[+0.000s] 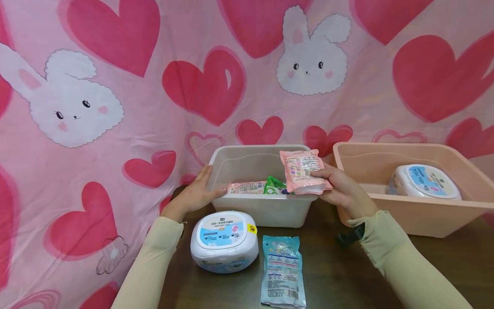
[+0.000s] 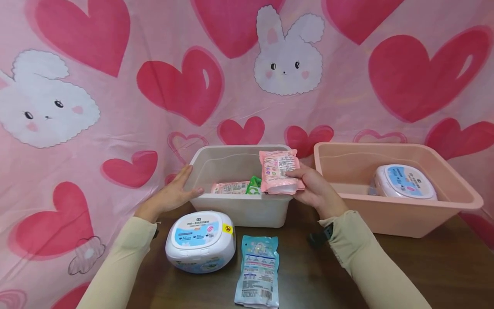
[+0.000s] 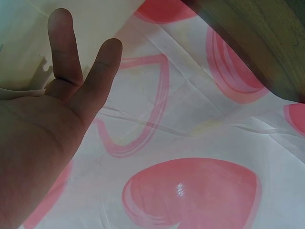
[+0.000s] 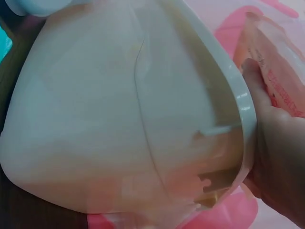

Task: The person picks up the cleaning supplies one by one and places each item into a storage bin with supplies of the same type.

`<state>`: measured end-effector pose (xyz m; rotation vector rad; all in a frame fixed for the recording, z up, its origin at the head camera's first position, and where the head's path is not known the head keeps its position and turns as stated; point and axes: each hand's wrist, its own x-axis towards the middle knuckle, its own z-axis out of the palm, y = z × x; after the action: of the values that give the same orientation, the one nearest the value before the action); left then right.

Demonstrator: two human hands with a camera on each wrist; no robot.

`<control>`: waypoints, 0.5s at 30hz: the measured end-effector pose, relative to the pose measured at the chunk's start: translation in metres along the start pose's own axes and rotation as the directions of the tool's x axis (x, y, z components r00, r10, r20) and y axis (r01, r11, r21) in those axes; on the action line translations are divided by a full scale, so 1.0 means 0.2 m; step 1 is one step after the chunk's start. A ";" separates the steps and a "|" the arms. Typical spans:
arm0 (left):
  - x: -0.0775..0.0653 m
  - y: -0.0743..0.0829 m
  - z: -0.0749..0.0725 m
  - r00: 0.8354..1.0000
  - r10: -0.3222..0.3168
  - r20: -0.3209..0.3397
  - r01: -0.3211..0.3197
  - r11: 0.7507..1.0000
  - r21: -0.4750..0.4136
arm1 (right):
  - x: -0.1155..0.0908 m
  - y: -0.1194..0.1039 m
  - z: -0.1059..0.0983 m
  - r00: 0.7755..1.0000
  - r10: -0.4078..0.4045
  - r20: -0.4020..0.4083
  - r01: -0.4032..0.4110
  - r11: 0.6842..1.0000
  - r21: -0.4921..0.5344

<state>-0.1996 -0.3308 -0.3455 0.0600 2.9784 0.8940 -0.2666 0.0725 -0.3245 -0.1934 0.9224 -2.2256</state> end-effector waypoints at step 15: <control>0.00 0.00 0.00 1.000 -0.008 0.006 0.008 1.000 -0.010 | 0.15 0.00 0.03 1.000 0.013 0.014 -0.015 0.992 0.126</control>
<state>-0.1996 -0.3307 -0.3448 0.0498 2.9661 0.9065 -0.2860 0.0496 -0.3243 -0.1421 0.7710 -2.2580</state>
